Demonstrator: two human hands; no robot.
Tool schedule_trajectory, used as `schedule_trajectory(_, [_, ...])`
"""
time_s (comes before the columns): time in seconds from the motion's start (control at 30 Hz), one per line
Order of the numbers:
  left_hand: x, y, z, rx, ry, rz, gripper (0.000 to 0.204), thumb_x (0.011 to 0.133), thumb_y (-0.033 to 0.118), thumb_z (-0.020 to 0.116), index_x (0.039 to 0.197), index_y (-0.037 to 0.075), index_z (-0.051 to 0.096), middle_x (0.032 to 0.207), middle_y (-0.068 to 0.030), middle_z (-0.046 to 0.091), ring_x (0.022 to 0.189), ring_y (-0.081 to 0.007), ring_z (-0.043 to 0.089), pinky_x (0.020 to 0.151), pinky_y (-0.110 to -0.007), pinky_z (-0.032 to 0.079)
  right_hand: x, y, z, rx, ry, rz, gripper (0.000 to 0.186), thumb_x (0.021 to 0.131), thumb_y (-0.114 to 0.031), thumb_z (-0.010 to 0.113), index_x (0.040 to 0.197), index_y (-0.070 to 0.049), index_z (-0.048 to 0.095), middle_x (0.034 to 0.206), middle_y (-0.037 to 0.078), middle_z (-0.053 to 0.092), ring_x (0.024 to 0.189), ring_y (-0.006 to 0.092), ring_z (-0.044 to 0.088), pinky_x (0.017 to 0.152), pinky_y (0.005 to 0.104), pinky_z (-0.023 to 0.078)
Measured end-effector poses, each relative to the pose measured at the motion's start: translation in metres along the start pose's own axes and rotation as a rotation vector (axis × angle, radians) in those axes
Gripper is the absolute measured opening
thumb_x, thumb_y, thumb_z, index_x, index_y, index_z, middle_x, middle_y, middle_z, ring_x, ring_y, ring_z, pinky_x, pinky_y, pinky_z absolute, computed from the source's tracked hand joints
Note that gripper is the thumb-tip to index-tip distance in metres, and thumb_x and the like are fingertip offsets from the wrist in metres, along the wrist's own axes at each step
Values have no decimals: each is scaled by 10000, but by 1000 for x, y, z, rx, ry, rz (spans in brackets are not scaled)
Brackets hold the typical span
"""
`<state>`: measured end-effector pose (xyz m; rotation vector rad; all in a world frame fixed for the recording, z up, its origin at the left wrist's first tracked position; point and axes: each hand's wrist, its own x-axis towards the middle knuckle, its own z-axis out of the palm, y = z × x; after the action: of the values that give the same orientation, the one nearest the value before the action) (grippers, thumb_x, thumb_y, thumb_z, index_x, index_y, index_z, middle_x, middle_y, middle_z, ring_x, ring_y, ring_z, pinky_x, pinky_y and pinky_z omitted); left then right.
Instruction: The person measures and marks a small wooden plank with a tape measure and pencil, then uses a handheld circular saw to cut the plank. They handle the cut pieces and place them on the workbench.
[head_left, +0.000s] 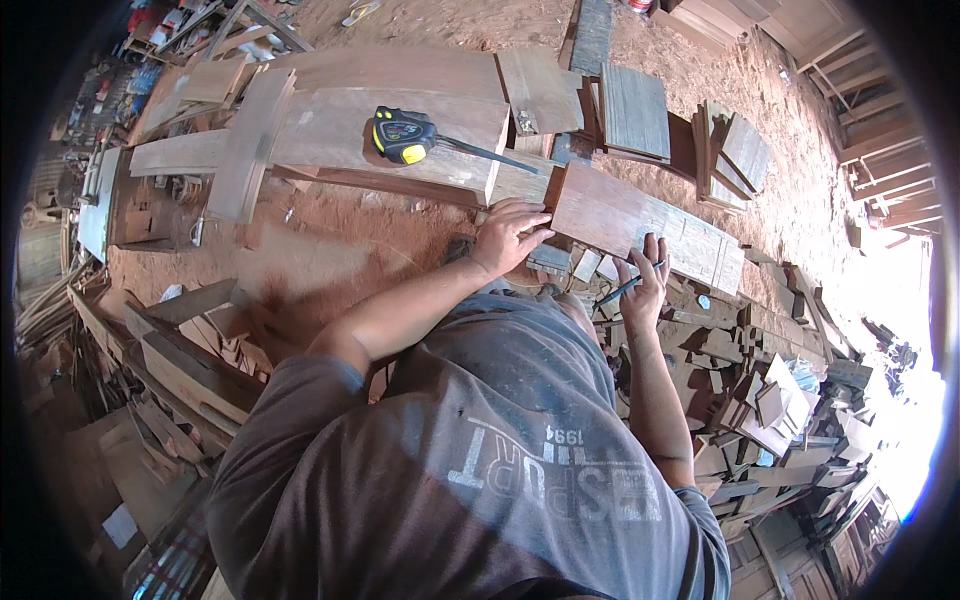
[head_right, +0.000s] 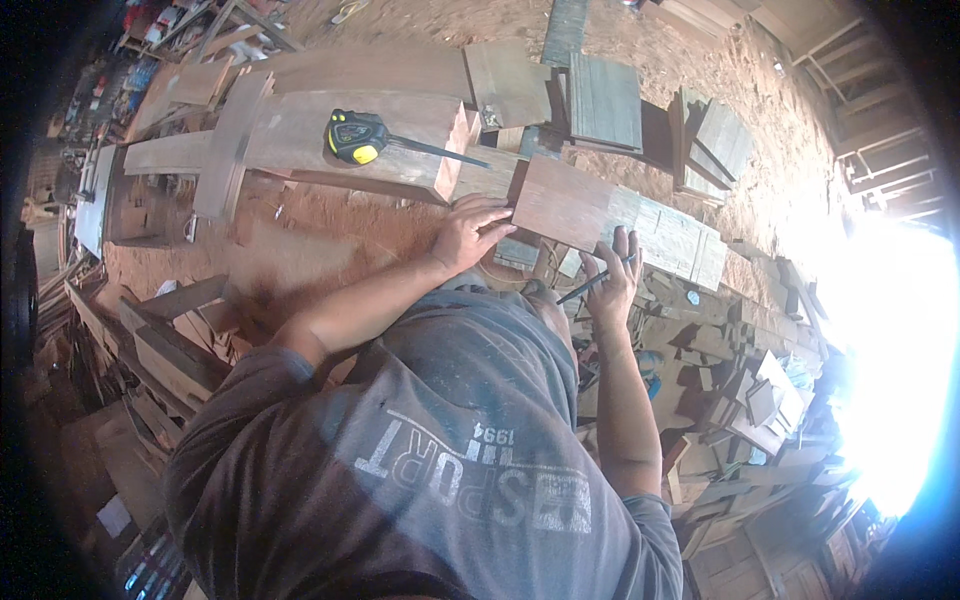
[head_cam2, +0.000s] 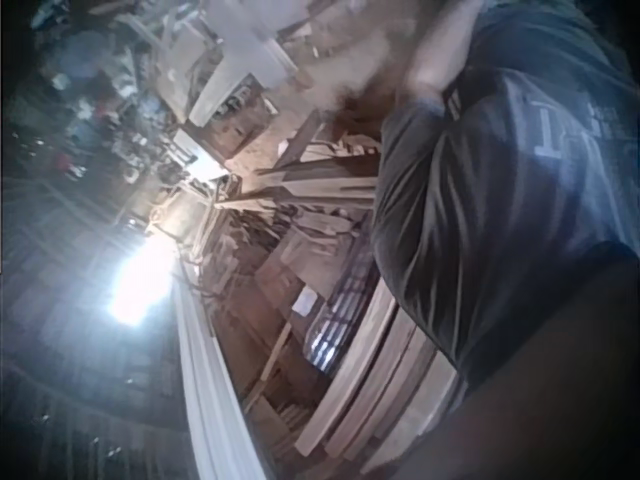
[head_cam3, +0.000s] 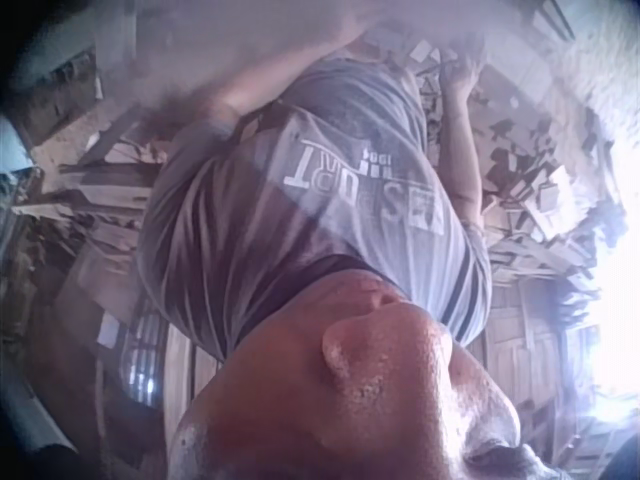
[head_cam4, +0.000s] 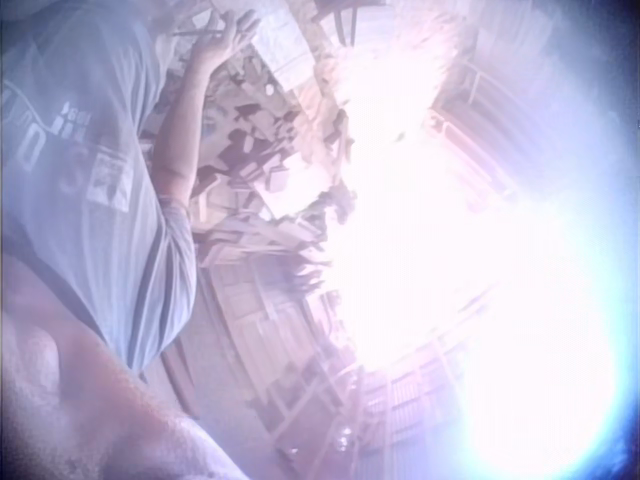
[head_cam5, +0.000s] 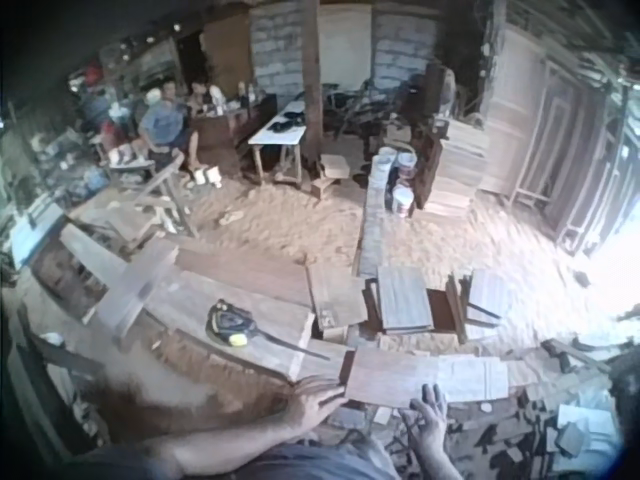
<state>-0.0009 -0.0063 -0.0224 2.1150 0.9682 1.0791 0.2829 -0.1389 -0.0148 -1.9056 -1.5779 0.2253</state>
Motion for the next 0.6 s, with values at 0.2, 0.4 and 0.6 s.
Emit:
schedule_trajectory(0.2, [7,10,-12,-22,-39,23,487,841,330,940,1178,9,795,1187,-192,796,1155,-346,745,1053,-469,568,4,-9,-13,52,-25,33,468,925,-162,865,1350,-35,715,1575,232,602,1606,426,373,1285,533,342])
schedule_trajectory(0.4, [29,42,-8,-104,-17,-212,566,977,328,804,1399,-30,685,1272,-262,757,1159,-369,754,1048,-455,579,30,-28,-29,270,102,259,495,1042,-225,774,1464,-5,638,1376,205,735,1239,280,728,1049,397,576])
schedule_trajectory(0.6, [46,46,13,-107,-68,-556,527,974,254,789,1407,-32,693,1283,-268,761,1154,-362,773,1027,-433,595,61,-29,-8,404,-35,505,552,1006,-195,817,1461,48,620,1255,240,774,1092,213,768,852,332,639])
